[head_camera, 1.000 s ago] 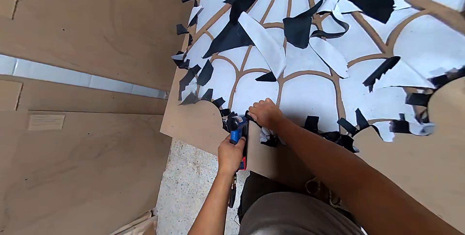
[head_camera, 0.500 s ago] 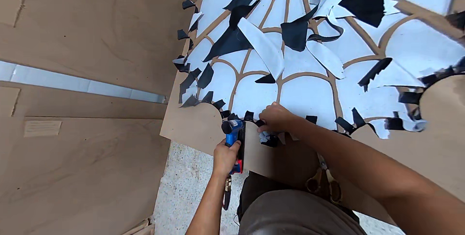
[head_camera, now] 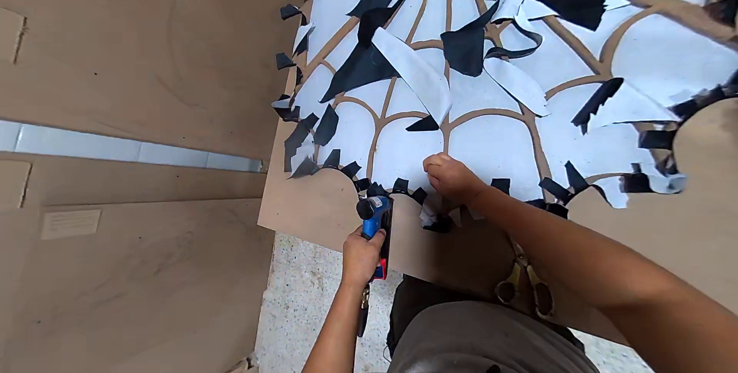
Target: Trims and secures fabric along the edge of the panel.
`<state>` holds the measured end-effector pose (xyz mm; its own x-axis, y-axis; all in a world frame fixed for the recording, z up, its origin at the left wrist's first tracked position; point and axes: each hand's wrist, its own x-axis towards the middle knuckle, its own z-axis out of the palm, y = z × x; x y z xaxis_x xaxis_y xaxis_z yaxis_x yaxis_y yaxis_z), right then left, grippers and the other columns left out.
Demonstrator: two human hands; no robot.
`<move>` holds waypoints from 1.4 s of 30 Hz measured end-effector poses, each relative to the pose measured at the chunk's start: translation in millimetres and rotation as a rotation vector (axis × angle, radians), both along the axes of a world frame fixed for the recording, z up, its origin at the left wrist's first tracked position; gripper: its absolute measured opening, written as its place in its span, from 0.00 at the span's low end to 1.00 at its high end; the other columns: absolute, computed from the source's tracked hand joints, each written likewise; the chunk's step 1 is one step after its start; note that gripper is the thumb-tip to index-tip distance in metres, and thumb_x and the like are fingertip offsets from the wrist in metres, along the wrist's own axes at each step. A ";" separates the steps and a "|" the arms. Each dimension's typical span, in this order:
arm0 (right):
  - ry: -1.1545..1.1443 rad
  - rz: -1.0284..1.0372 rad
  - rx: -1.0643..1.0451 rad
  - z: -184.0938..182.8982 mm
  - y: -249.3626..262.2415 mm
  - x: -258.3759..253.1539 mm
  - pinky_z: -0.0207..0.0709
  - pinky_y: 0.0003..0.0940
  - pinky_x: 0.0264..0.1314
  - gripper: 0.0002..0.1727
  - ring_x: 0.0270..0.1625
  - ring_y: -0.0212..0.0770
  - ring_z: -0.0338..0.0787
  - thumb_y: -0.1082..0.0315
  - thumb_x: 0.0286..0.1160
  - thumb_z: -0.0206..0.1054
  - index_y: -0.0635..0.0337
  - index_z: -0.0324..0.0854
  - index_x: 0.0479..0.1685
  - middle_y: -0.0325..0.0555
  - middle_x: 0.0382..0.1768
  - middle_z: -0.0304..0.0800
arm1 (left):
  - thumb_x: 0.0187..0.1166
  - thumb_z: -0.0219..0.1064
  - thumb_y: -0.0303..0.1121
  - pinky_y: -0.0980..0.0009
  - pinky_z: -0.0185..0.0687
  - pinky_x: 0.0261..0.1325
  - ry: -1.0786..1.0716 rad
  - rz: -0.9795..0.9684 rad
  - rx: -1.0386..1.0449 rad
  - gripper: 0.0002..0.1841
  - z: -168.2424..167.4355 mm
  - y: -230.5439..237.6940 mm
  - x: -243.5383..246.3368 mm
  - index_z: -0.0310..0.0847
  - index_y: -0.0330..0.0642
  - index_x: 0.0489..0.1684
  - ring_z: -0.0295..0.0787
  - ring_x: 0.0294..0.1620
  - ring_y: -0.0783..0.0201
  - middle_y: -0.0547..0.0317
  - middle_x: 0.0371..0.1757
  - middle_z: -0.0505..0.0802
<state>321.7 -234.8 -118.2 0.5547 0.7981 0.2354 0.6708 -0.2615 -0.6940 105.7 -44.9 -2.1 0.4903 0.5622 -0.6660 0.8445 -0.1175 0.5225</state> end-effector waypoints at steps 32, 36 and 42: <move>0.070 0.202 -0.551 51.1 22.5 -31.7 0.67 0.56 0.79 0.14 0.53 0.50 0.90 0.59 0.87 0.59 0.58 0.88 0.46 0.48 0.40 0.92 | 0.79 0.72 0.43 0.58 0.89 0.27 0.040 -0.111 0.092 0.12 -1.7 -0.3 5.1 0.89 0.42 0.43 0.88 0.19 0.60 0.56 0.21 0.89; -0.019 0.249 -0.344 27.1 13.2 -22.9 0.44 0.71 0.92 0.12 0.76 0.49 0.80 0.62 0.87 0.60 0.55 0.89 0.49 0.42 0.57 0.90 | 0.79 0.72 0.44 0.58 0.90 0.28 0.052 -0.112 0.094 0.13 -2.6 1.9 4.1 0.89 0.43 0.43 0.89 0.20 0.60 0.57 0.21 0.89; -0.008 0.129 -0.046 -2.2 10.8 -35.0 0.59 0.53 0.92 0.09 0.78 0.47 0.81 0.75 0.83 0.59 0.67 0.87 0.43 0.51 0.65 0.88 | 0.79 0.72 0.43 0.58 0.89 0.28 0.043 -0.116 0.094 0.12 -4.1 2.7 2.1 0.89 0.43 0.42 0.88 0.19 0.60 0.56 0.21 0.89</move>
